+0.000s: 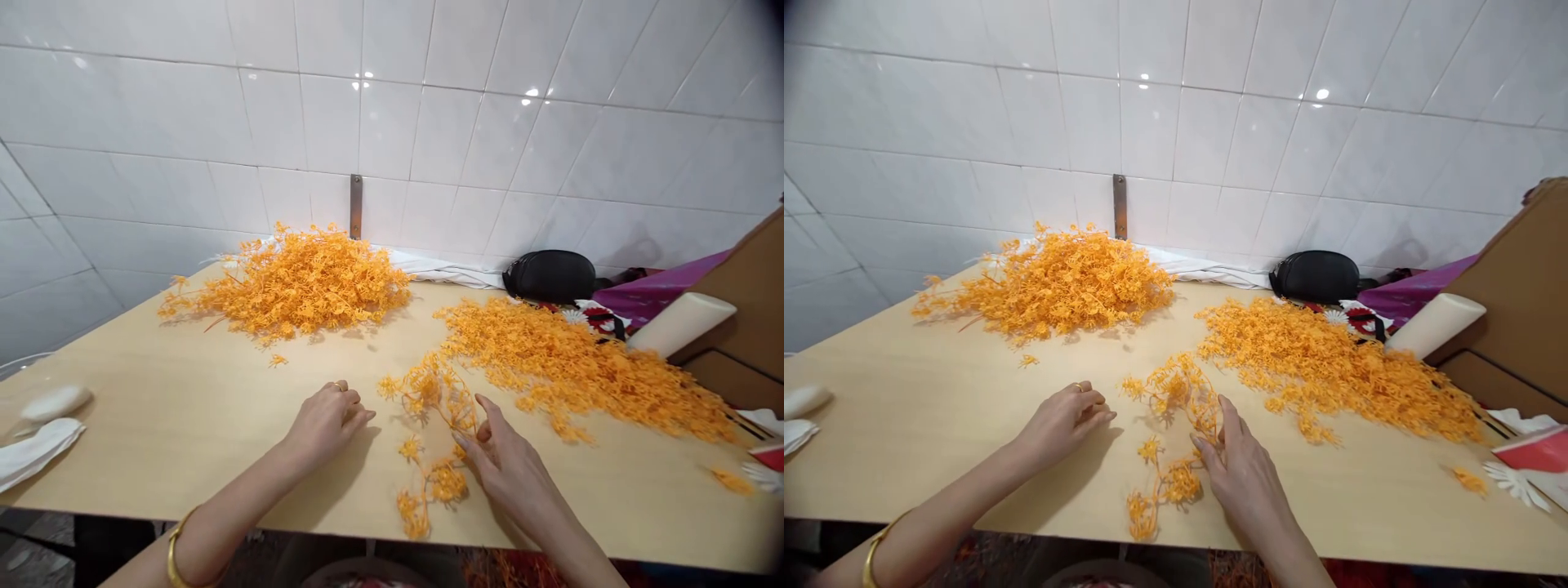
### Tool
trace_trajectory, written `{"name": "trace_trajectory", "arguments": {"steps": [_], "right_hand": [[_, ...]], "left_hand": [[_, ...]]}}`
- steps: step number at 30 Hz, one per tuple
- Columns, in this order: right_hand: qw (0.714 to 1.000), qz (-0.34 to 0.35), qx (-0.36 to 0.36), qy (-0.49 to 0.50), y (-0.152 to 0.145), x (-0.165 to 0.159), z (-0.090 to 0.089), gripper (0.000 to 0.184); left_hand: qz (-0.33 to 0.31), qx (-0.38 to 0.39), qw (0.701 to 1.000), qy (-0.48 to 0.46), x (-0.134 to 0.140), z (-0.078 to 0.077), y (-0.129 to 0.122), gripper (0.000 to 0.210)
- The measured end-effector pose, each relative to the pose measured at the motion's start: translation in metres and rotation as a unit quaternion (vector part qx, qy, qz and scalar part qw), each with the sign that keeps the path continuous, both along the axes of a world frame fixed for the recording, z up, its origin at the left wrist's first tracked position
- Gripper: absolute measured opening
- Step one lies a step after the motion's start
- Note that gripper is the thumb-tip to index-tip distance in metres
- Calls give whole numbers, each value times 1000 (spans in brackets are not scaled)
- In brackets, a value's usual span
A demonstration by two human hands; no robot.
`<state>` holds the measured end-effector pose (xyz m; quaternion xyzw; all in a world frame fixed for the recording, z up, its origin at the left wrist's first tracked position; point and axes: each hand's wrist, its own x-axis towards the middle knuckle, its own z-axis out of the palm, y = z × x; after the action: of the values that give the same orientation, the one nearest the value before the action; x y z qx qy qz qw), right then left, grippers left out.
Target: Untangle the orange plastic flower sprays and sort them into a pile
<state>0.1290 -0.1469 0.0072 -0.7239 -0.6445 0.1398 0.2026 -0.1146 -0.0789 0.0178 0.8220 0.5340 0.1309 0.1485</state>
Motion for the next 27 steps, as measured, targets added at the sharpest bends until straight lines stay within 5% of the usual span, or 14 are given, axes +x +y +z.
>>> {"name": "trace_trajectory", "arguments": {"steps": [10, 18, 24, 27], "right_hand": [[997, 2, 27, 72, -14, 20, 3, 52], [994, 85, 43, 48, 19, -23, 1, 46], [984, 167, 32, 47, 42, -39, 8, 26], [974, 222, 23, 44, 50, -41, 16, 19]], "left_hand": [[46, -33, 992, -114, -10, -3, -19, 30], [35, 19, 985, -170, 46, -10, 24, 25], [53, 38, 938, -342, 65, -12, 67, 16], [45, -17, 905, -423, 66, -11, 80, 19]]}}
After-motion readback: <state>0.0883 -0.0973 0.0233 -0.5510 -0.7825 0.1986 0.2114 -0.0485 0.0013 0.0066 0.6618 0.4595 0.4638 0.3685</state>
